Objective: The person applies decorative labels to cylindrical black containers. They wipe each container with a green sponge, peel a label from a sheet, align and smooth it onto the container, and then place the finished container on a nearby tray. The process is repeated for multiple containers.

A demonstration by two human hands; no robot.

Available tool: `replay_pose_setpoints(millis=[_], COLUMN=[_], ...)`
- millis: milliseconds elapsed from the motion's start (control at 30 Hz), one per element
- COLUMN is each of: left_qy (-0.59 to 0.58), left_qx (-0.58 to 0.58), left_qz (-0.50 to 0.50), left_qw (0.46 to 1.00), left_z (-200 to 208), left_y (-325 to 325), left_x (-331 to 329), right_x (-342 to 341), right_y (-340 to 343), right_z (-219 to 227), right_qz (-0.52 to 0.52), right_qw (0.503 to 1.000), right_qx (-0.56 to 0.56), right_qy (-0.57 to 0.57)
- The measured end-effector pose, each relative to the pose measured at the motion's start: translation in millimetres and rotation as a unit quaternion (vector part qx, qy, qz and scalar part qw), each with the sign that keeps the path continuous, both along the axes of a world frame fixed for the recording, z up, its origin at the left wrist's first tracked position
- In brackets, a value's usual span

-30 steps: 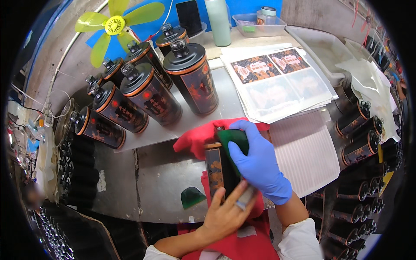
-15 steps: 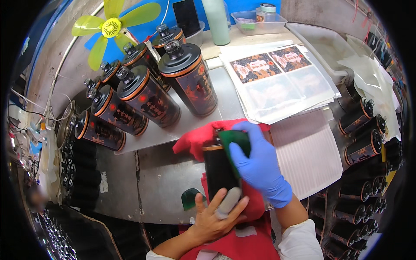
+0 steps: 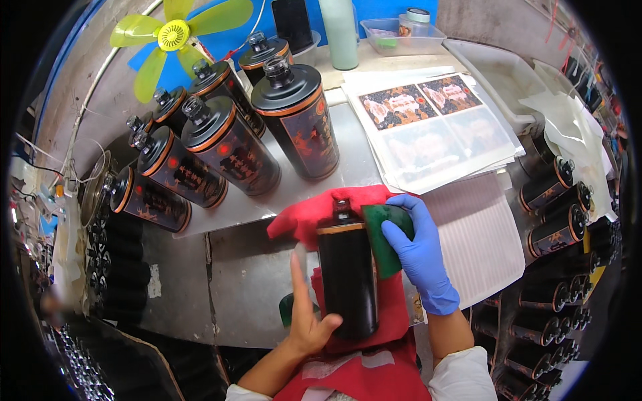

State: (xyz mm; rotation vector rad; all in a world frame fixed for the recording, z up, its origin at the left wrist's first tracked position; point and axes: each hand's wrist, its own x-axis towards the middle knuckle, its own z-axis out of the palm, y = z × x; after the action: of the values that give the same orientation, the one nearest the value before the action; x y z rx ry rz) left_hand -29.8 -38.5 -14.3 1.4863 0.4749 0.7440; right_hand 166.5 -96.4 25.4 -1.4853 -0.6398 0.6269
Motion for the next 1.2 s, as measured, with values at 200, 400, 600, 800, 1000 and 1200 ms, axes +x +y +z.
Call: replay_pose_setpoints(millis=[200,400,600,800,1000,1200], left_qy=[0.22,0.363,0.284,0.231,0.167,0.125], left_qx=[0.287,0.484,0.488,0.502,0.208,0.322], left_qz=[-0.007,-0.08,-0.191,-0.121,-0.2,-0.072], left_qw=[0.932,0.792,0.803,0.825,0.943,0.936], left_z=[38.7,73.4,69.7,23.9,-29.8,12.1], left_y=[8.6,12.3,-28.0,-20.8,-13.8,32.9], left_x=[35.5,55.3,36.3,-3.6,-41.0,22.0], right_x=[10.3,14.6,20.5,-4.6,3.8,21.4], right_y=[-13.0,-22.0,-7.6,13.1,-10.9,-30.1], right_z=[-17.2,-9.9,9.3,18.3,-12.1,-17.6], right_qz=[-0.028,-0.039,-0.072,0.024,-0.033,-0.014], right_qw=[0.995,0.995,0.995,0.99,0.999,0.993], right_qx=[-0.017,-0.017,-0.004,-0.078,-0.015,0.004], right_qy=[0.096,0.093,-0.072,-0.113,0.008,0.117])
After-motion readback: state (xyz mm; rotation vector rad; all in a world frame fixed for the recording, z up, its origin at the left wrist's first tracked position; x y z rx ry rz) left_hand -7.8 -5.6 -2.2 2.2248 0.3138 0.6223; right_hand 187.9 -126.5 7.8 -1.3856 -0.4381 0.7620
